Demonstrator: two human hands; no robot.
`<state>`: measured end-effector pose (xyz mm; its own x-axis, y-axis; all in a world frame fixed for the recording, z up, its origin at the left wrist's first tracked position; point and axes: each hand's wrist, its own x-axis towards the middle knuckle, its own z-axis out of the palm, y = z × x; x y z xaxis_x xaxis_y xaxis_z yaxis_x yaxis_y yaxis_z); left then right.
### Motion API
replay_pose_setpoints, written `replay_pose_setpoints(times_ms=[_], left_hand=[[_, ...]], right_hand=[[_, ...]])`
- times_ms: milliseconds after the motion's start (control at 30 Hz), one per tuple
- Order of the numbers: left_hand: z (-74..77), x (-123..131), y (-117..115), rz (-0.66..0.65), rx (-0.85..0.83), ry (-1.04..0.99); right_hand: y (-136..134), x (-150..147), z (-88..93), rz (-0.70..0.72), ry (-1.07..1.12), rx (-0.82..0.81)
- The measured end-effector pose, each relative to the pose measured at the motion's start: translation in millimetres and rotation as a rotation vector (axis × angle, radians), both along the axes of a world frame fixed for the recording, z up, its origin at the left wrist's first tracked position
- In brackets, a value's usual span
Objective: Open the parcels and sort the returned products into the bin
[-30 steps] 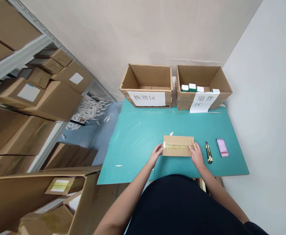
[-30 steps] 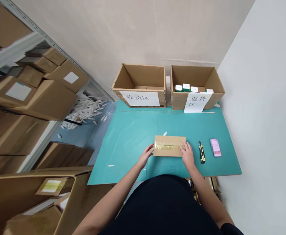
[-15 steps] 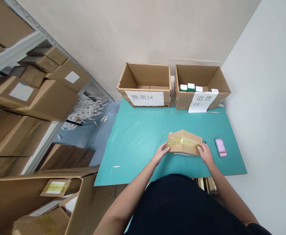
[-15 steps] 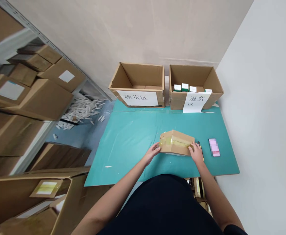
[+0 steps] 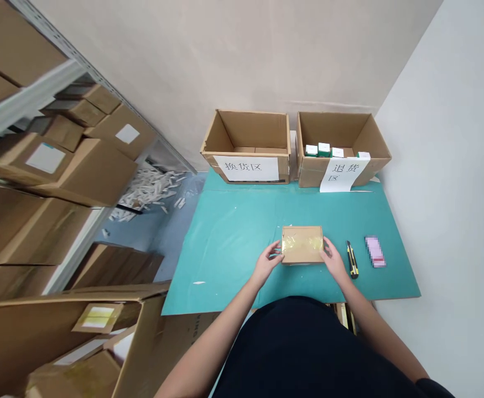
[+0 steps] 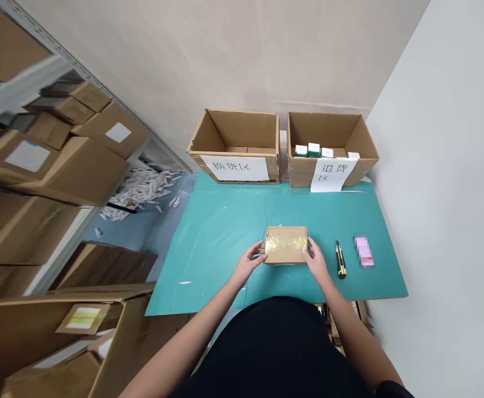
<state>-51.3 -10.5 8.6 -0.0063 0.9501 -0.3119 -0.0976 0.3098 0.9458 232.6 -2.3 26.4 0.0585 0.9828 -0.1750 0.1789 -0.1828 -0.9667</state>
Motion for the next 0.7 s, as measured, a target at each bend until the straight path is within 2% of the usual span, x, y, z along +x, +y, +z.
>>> replay_pose_setpoints(times_ms=[67,167,233,300,433,567,700], left_hand=[[-0.1,-8,-3,-0.011,-0.014,-0.001],[-1.7,-10,-4,-0.026,-0.022,-0.037],[-2.7,-7,-4,-0.025,-0.014,-0.064],[-3.5,-4,-2,-0.012,-0.002,-0.075],[-5.7,-9,1,0.021,-0.009,-0.076],[-11.8,-20,2,0.06,-0.07,-0.104],[-22.4,-19,4,0.042,-0.183,-0.073]], right_hand=[[-2,-6,5.6,0.059,-0.199,0.118],[-2,-9,14.4,0.227,-0.443,0.287],[-1,-8,18.3,0.322,-0.521,0.336],[0,-4,19.9,0.355,-0.564,0.345],[-1,11,20.5,0.288,-0.565,0.325],[-2,35,23.9,0.105,-0.571,0.289],[1,63,28.1,-0.053,-0.564,0.136]])
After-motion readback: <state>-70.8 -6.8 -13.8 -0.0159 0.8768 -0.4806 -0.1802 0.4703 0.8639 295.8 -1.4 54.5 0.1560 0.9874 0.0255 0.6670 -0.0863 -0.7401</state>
